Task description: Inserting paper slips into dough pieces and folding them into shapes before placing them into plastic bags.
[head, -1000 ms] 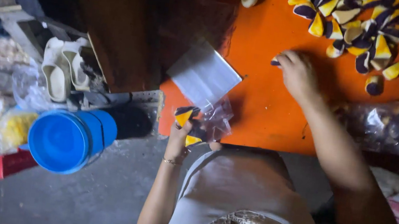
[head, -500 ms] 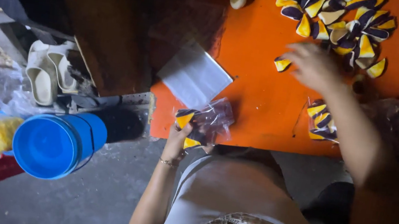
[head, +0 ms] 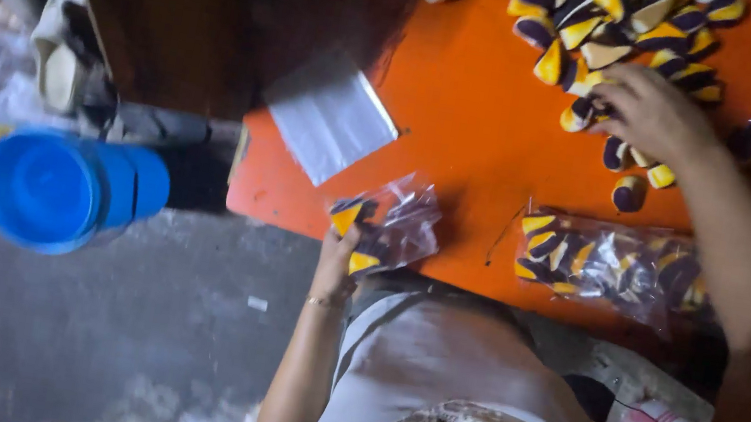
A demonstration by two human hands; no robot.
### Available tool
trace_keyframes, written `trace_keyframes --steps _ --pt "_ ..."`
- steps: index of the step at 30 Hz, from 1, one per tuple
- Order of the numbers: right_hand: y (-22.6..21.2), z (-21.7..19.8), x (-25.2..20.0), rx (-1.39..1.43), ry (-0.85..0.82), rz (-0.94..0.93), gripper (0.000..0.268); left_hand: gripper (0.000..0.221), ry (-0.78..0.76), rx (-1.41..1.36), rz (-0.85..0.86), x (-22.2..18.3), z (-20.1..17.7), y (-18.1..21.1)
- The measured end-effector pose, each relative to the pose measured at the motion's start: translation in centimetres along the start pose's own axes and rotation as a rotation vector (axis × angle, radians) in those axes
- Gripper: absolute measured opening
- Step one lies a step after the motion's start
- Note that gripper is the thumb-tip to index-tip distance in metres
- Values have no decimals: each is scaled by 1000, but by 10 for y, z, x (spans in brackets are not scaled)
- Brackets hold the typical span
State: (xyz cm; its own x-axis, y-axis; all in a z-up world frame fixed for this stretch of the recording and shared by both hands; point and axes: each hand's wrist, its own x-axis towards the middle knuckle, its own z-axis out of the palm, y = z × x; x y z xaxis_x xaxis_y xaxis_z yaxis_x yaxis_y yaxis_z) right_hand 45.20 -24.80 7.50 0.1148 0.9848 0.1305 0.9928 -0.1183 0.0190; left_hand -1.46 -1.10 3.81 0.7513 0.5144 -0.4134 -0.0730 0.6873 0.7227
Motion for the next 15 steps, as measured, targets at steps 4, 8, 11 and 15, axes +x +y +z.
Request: trace_keyframes --steps 4,8,11,15 --pt "2 6 12 55 3 192 21 64 -19 -165 15 1 25 -28" --pt "26 38 -3 801 407 588 35 66 -50 14 77 27 45 -49" --pt "-77 -56 -21 774 241 643 21 52 -135 3 174 28 100 -24" --pt "-167 -95 -17 868 -3 725 20 22 -56 66 212 101 97 -58"
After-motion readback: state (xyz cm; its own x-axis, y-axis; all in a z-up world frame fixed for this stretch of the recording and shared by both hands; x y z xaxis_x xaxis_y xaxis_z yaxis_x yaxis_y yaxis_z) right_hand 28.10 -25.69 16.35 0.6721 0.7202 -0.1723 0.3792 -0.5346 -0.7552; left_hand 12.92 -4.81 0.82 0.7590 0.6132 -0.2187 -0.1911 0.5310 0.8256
